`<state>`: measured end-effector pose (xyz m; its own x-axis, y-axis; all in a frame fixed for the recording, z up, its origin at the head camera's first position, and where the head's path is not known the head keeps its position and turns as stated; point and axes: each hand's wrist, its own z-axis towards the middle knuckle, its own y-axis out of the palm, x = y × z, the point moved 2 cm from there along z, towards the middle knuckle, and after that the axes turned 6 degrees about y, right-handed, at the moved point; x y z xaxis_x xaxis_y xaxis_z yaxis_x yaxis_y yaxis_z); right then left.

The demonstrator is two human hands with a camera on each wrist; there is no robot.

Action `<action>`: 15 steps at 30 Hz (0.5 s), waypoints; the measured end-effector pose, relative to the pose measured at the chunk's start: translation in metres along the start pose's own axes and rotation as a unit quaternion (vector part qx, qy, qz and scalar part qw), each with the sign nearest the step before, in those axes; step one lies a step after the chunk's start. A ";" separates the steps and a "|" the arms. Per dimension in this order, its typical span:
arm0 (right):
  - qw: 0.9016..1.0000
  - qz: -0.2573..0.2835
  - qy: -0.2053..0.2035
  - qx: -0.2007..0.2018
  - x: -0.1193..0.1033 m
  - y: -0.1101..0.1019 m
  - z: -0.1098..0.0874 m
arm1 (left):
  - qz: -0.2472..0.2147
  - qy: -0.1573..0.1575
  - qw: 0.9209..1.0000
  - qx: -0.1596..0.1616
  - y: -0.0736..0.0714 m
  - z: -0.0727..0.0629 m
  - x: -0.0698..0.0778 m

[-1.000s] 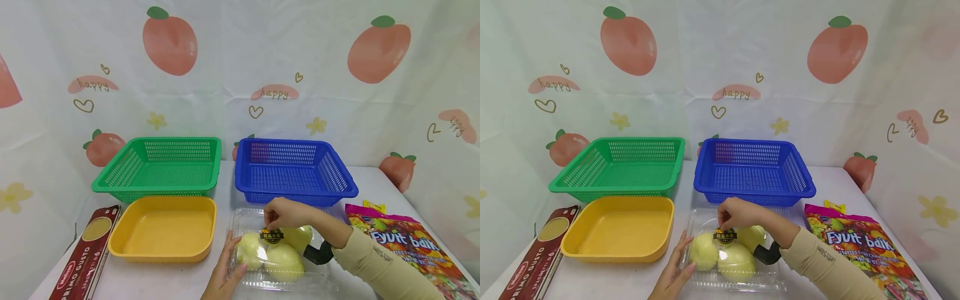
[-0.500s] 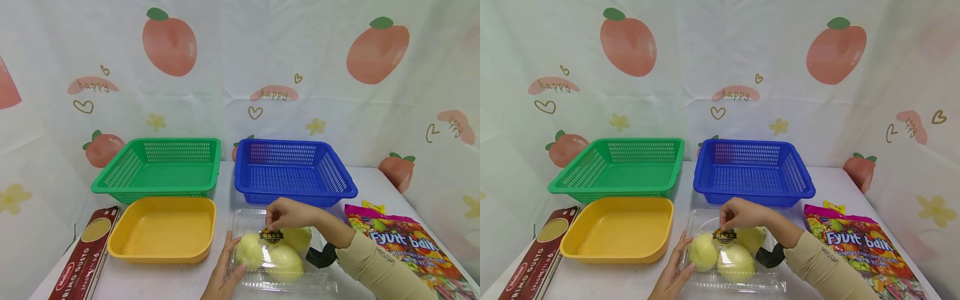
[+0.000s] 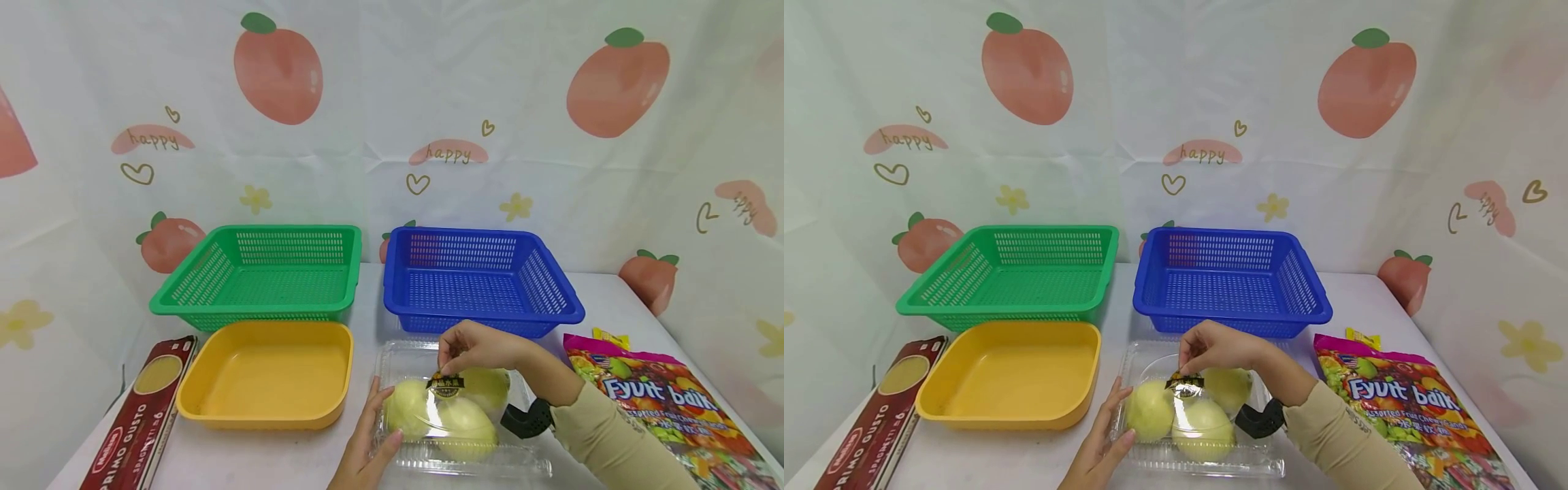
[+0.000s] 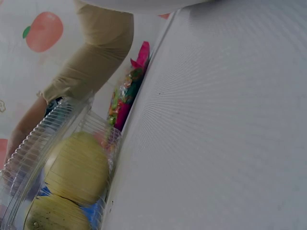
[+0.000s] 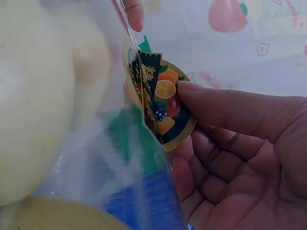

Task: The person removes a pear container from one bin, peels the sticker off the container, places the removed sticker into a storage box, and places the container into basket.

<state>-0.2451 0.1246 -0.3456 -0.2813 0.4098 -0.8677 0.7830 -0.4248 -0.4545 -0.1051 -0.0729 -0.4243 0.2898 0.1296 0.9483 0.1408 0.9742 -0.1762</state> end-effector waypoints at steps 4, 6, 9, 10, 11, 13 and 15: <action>1.000 0.016 -0.005 -0.004 0.001 -0.001 -0.001 | 0.000 0.001 1.000 -0.001 0.000 0.000 0.000; 1.000 0.022 -0.006 -0.006 0.002 -0.001 -0.001 | 0.000 0.001 1.000 -0.002 0.000 -0.001 0.000; 0.999 0.031 -0.012 -0.010 0.004 -0.002 -0.001 | 0.000 0.001 1.000 -0.001 0.000 -0.001 0.000; 0.999 0.034 -0.014 -0.011 0.004 -0.003 -0.001 | 0.001 0.001 1.000 -0.001 0.000 -0.001 0.000; 0.999 0.037 -0.017 -0.013 0.004 -0.003 -0.001 | 0.003 0.001 1.000 0.000 0.000 -0.001 -0.001; 0.999 0.044 -0.021 -0.015 0.006 -0.004 -0.001 | 0.005 0.003 1.000 0.001 0.000 -0.001 -0.001; 0.998 0.049 -0.024 -0.014 0.007 -0.004 -0.002 | 0.005 0.004 1.000 0.000 0.000 0.000 -0.001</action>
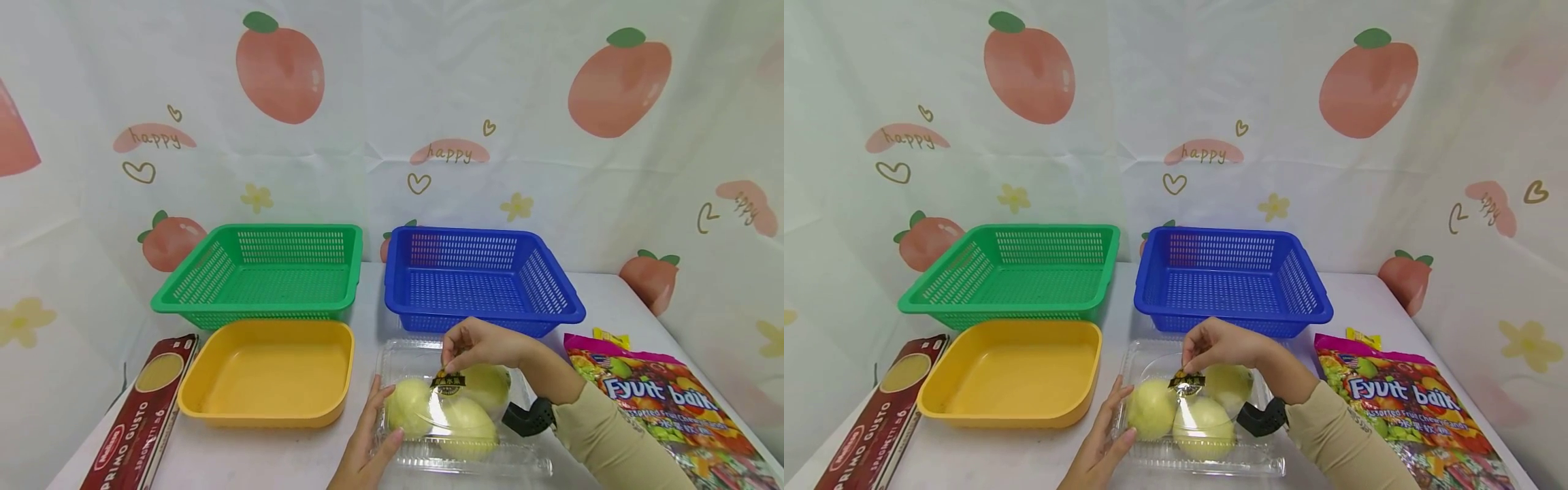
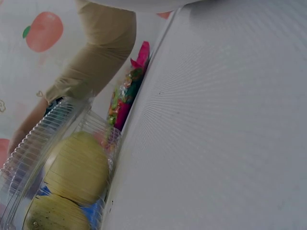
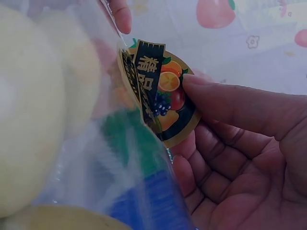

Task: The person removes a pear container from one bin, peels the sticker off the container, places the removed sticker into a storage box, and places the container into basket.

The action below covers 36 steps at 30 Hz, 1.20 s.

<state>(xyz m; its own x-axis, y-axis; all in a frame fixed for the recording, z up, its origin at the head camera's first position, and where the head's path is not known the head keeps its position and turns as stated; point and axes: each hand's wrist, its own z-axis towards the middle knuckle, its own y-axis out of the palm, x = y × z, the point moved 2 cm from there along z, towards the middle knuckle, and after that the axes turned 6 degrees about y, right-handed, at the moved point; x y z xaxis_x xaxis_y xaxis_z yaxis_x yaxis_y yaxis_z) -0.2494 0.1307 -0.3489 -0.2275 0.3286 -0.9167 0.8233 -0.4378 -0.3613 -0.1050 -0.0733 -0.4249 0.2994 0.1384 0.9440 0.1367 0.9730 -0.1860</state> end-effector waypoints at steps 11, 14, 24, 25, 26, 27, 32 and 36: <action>0.999 0.038 -0.031 -0.011 0.004 -0.003 -0.003 | -0.010 0.005 1.000 -0.005 0.000 0.001 0.000; 0.998 0.052 -0.039 -0.017 0.004 -0.004 -0.004 | -0.011 0.005 1.000 -0.007 0.000 0.001 0.001; 0.997 0.070 -0.040 -0.019 0.004 -0.005 -0.007 | -0.007 0.000 1.000 -0.010 -0.001 0.000 0.001; 0.997 0.069 -0.037 -0.017 0.004 -0.006 -0.007 | -0.008 -0.001 1.000 -0.010 -0.001 0.000 0.001; 0.997 0.069 -0.035 -0.016 0.005 -0.006 -0.008 | -0.008 -0.002 1.000 -0.011 -0.001 0.000 0.001; 0.997 0.069 -0.033 -0.015 0.005 -0.006 -0.008 | -0.008 -0.002 1.000 -0.012 -0.001 0.000 0.001; 0.996 0.073 -0.042 -0.013 0.007 -0.007 -0.008 | -0.011 0.000 1.000 -0.015 -0.001 0.000 0.001; 0.995 0.086 -0.047 -0.013 0.007 -0.008 -0.009 | -0.017 0.005 1.000 -0.018 -0.001 0.001 0.002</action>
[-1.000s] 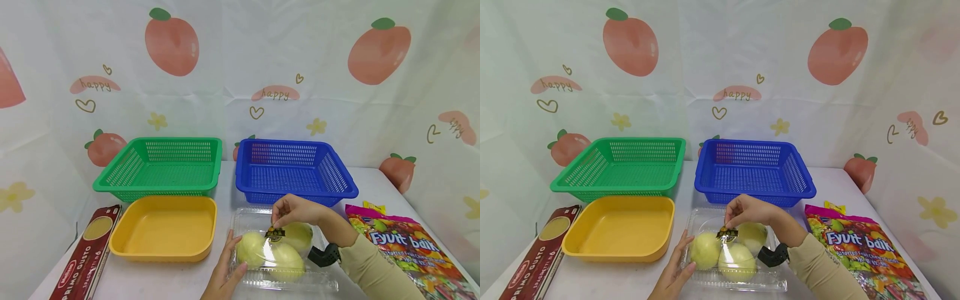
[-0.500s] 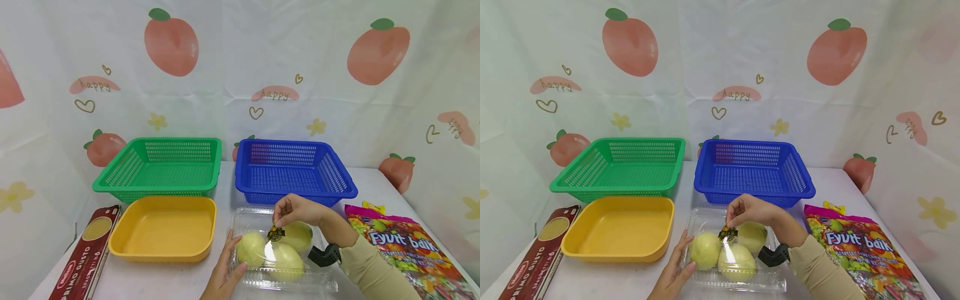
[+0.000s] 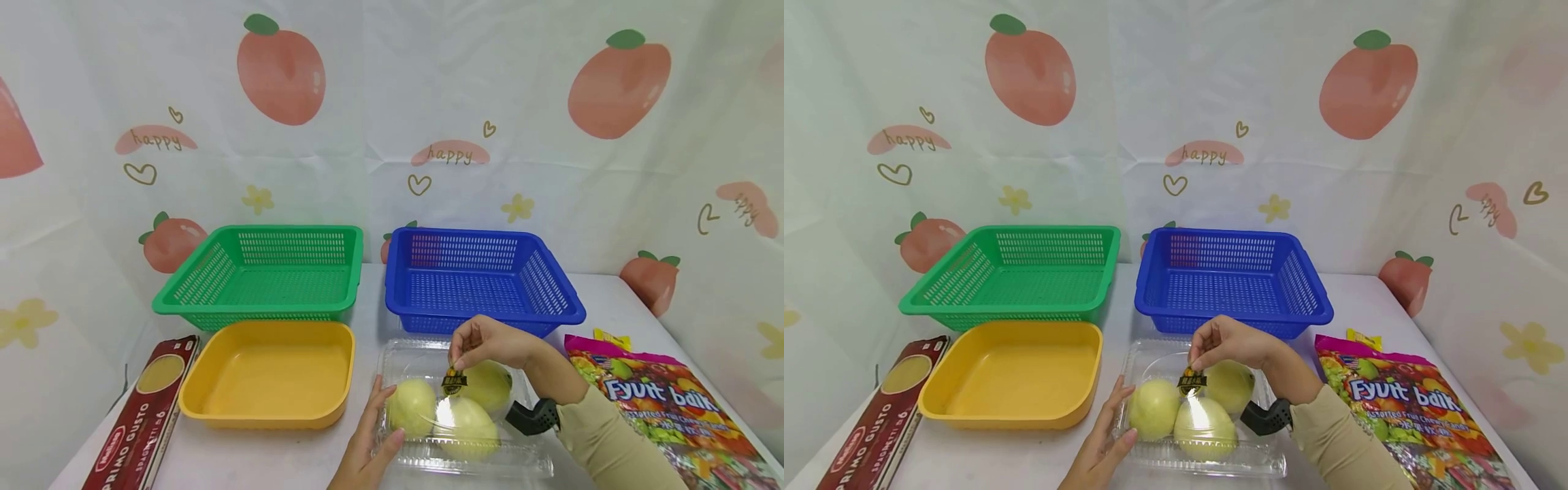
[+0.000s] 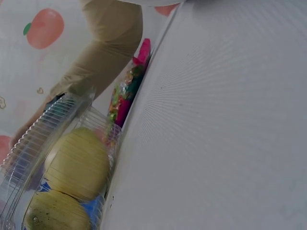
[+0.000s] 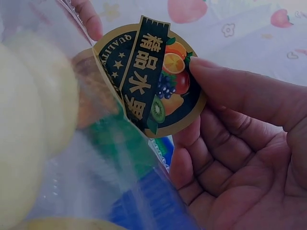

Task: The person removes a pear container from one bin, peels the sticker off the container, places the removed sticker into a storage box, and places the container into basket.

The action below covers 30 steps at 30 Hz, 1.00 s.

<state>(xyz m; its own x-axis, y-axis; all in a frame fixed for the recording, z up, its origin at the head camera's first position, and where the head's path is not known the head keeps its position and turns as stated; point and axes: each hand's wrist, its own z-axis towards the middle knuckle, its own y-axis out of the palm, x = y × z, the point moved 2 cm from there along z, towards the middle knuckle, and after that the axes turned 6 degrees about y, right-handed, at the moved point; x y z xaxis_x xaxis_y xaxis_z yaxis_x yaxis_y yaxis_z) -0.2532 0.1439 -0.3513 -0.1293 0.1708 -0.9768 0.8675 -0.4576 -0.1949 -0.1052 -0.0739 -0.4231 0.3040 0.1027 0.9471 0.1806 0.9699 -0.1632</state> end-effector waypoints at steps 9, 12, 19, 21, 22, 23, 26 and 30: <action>1.000 0.017 0.002 -0.004 0.000 -0.001 -0.003 | 0.009 -0.004 1.000 0.004 0.000 0.000 0.000; 1.000 0.021 -0.002 -0.006 -0.001 -0.002 -0.003 | 0.007 -0.001 1.000 0.004 0.000 0.000 0.000; 0.999 0.033 -0.014 -0.011 -0.004 -0.003 -0.007 | 0.005 0.003 1.000 0.001 0.000 0.000 0.000; 0.999 0.047 -0.024 -0.011 -0.007 -0.007 -0.010 | 0.005 0.006 1.000 -0.002 0.000 0.000 0.000; 0.998 0.050 -0.036 -0.011 -0.009 -0.010 -0.011 | 0.005 0.009 1.000 -0.003 0.000 0.000 0.000; 0.998 0.055 -0.044 -0.006 -0.012 -0.012 -0.013 | 0.003 0.011 1.000 -0.003 0.000 0.001 -0.001; 0.996 0.062 -0.068 0.003 -0.023 -0.020 -0.017 | -0.001 0.013 1.000 -0.003 -0.001 0.001 -0.003; 0.997 0.051 -0.060 0.010 -0.030 -0.022 -0.017 | -0.003 0.011 1.000 -0.004 0.000 0.001 -0.004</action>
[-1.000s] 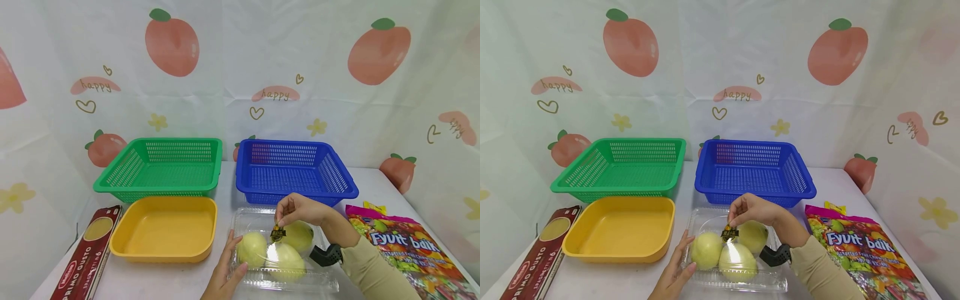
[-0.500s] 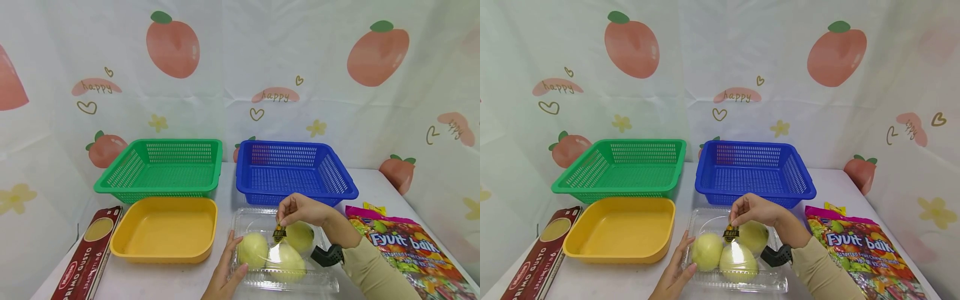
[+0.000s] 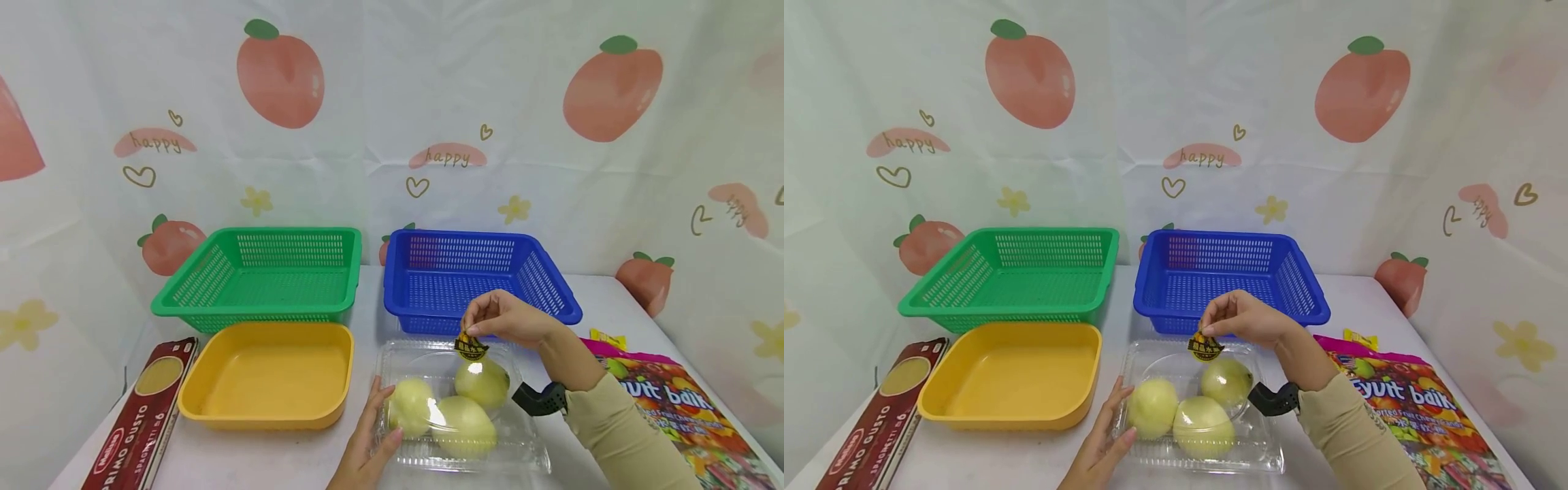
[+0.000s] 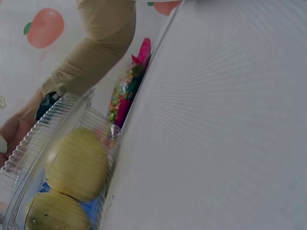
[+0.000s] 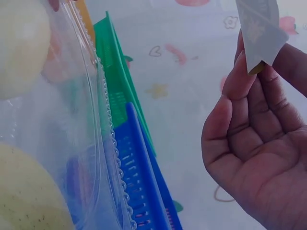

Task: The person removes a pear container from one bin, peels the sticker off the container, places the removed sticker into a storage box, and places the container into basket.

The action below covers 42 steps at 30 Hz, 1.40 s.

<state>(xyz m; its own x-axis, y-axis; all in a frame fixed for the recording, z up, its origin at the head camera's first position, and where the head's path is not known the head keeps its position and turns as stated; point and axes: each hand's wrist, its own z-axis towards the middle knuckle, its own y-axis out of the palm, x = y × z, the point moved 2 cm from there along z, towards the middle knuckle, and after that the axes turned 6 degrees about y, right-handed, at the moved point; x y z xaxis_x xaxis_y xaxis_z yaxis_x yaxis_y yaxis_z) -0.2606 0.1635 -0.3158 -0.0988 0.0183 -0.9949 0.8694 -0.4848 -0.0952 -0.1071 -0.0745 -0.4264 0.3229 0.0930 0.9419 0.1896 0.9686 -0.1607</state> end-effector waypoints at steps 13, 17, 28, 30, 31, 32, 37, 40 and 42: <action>0.996 -0.032 0.072 0.030 -0.003 0.003 0.025 | 0.004 -0.006 1.000 -0.003 -0.001 -0.001 0.001; 0.996 -0.033 0.081 0.035 -0.008 0.008 0.037 | 0.009 -0.012 1.000 -0.005 -0.001 0.000 0.001; 0.995 -0.034 0.089 0.028 -0.018 0.025 0.082 | 0.009 -0.004 1.000 -0.008 -0.001 0.000 0.001; 0.995 -0.034 0.089 0.023 -0.017 0.029 0.090 | 0.006 -0.004 1.000 -0.009 -0.001 0.000 0.000; 0.995 -0.034 0.091 0.021 -0.017 0.031 0.094 | 0.006 -0.004 1.000 -0.010 0.000 0.001 0.000; 0.995 -0.035 0.093 0.019 -0.017 0.032 0.097 | 0.006 -0.004 1.000 -0.011 0.000 0.001 -0.001; 0.995 -0.044 0.094 0.008 -0.016 0.043 0.116 | 0.016 -0.001 1.000 -0.005 0.000 0.001 -0.001; 0.994 -0.057 0.096 -0.003 -0.017 0.049 0.128 | 0.024 -0.003 1.000 0.001 -0.001 0.000 -0.001; 0.993 -0.063 0.102 -0.010 -0.019 0.054 0.136 | 0.027 -0.008 1.000 0.004 -0.001 0.000 0.000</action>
<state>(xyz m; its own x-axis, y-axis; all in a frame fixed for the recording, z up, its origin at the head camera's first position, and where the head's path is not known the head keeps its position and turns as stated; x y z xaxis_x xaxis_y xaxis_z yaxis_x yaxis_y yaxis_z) -0.2778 0.0186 -0.2981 -0.1093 0.2549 -0.9608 0.8663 -0.4495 -0.2179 -0.1073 -0.0755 -0.4267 0.3181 0.1496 0.9362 0.1651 0.9636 -0.2101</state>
